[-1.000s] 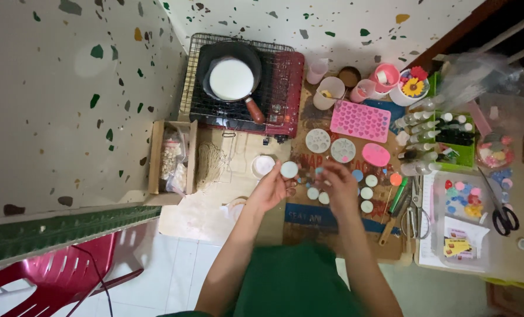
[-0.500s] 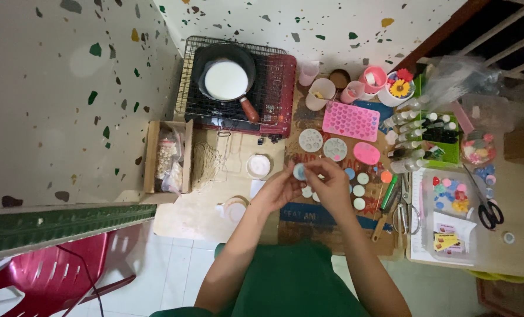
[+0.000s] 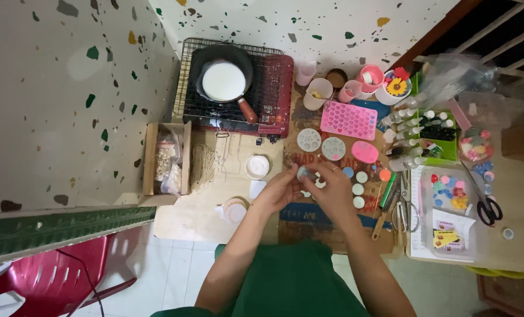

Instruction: The person assembles small round candles by inserting wicks into white discs, trimming the wicks with scissors, and using a heat gun to melt the top surface. The person then places a blue decorative disc on top of the melted surface. The process is repeated for multiple units.

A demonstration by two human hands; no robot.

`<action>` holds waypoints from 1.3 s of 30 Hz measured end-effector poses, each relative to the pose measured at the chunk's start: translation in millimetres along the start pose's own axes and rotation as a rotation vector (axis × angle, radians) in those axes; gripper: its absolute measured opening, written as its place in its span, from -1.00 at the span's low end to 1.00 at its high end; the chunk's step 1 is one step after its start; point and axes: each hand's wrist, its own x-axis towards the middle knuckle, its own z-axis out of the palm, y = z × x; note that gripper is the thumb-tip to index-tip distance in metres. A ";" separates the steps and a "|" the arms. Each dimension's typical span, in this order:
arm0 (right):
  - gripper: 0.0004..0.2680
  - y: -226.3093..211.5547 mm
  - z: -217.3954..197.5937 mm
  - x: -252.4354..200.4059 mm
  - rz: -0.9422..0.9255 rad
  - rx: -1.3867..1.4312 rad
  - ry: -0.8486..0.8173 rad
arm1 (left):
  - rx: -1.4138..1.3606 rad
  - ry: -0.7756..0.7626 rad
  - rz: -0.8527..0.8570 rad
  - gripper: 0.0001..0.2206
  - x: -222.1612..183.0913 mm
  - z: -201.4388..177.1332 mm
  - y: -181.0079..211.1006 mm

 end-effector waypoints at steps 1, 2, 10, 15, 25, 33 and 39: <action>-0.85 -1.7 1.6 -1.6 0.024 0.010 0.020 | -0.004 0.000 0.013 -0.67 -5.7 8.0 4.4; -0.85 2.7 7.9 -3.6 0.025 0.011 0.021 | -0.004 0.000 0.012 -0.67 -2.2 3.6 0.3; -0.92 -6.0 22.4 -8.1 -0.099 -0.053 0.364 | -0.009 -0.069 -0.011 -0.71 -6.8 13.6 -1.2; -0.90 -4.5 27.1 -11.2 -0.223 -0.170 0.425 | -0.006 -0.068 -0.003 -0.71 -2.3 8.8 -4.9; -0.77 1.5 27.5 -17.1 -0.163 -0.047 0.361 | 0.029 -0.073 -0.013 -0.68 -4.1 16.5 -0.1; -0.84 -3.2 19.7 -18.7 -0.167 -0.009 0.329 | 0.060 -0.071 -0.018 -0.56 14.0 -5.5 -11.2; -0.70 15.2 7.6 -24.1 -0.131 0.109 0.270 | 0.123 0.030 -0.031 -0.46 21.6 -9.1 -8.3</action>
